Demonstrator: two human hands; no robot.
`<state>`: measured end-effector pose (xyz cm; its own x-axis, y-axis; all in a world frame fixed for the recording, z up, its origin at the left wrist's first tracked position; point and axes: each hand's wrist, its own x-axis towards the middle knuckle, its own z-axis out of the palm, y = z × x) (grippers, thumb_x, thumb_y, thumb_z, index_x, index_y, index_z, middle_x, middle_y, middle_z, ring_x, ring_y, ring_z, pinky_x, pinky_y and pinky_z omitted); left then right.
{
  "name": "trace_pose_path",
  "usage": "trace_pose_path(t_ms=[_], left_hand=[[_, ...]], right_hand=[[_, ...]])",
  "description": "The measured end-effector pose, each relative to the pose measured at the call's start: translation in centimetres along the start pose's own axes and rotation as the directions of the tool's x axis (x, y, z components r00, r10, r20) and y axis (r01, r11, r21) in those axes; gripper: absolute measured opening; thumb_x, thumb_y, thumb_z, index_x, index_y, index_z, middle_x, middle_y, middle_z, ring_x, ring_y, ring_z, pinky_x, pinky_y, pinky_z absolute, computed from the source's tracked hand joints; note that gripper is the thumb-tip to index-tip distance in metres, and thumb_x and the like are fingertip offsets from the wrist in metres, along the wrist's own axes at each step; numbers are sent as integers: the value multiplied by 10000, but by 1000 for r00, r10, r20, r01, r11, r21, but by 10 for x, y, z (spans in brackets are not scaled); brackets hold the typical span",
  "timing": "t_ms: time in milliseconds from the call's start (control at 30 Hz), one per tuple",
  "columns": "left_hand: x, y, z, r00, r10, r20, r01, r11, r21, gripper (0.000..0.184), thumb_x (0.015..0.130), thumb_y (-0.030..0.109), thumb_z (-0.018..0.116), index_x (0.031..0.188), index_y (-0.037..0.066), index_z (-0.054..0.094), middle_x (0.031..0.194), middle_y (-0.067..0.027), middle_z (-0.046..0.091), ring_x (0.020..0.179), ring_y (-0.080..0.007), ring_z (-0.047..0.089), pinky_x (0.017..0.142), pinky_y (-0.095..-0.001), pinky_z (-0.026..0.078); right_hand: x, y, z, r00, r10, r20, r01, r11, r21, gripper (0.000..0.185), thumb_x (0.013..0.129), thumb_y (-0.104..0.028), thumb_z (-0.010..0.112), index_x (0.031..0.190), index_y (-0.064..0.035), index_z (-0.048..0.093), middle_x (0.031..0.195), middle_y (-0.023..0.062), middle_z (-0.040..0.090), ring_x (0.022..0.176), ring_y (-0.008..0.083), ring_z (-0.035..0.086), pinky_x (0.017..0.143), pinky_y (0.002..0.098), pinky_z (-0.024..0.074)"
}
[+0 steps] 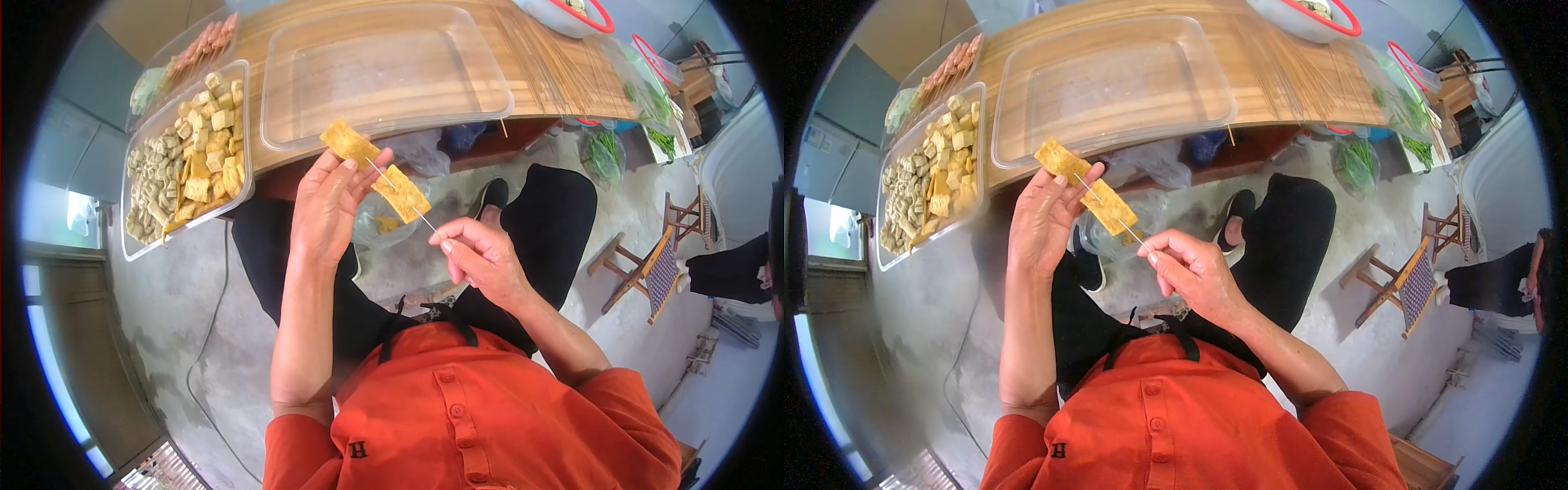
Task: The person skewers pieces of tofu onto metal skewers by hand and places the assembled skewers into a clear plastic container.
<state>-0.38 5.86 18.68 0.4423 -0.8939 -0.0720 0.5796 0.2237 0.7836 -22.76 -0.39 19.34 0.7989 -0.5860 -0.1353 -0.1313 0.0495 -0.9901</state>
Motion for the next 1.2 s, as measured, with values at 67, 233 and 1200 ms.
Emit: trace_pose_path(t_ms=[67, 233, 1200], left_hand=[[0, -4, -2, 1000, 17, 1, -17, 1000, 12, 269, 962, 89, 510, 1215, -2, 520, 1158, -140, 619, 1169, -329, 576, 950, -404, 478], [-3, -4, 4, 997, 49, -55, -49, 999, -8, 219, 949, 68, 533, 1153, -11, 534, 1083, -126, 635, 1056, -310, 637, 912, -385, 496], [-1, -20, -2, 984, 13, -176, -17, 1000, -21, 167, 948, 222, 578, 936, 57, 600, 815, -53, 614, 758, -170, 619, 741, -339, 526]], right_hand=[[-1, -1, 0, 1000, 7, 5, -7, 1000, 14, 169, 978, -125, 499, 1041, -15, 611, 608, -15, 528, 477, 18, 418, 436, 177, 304], [0, 0, 1, 1000, 13, -6, -13, 1000, 22, 162, 978, -114, 495, 1038, -15, 608, 603, -15, 526, 471, 16, 410, 434, 175, 301], [2, 6, 8, 999, 21, -40, -21, 1000, -9, 129, 971, -85, 518, 1034, -15, 604, 659, -25, 505, 564, 37, 477, 536, 215, 394]])
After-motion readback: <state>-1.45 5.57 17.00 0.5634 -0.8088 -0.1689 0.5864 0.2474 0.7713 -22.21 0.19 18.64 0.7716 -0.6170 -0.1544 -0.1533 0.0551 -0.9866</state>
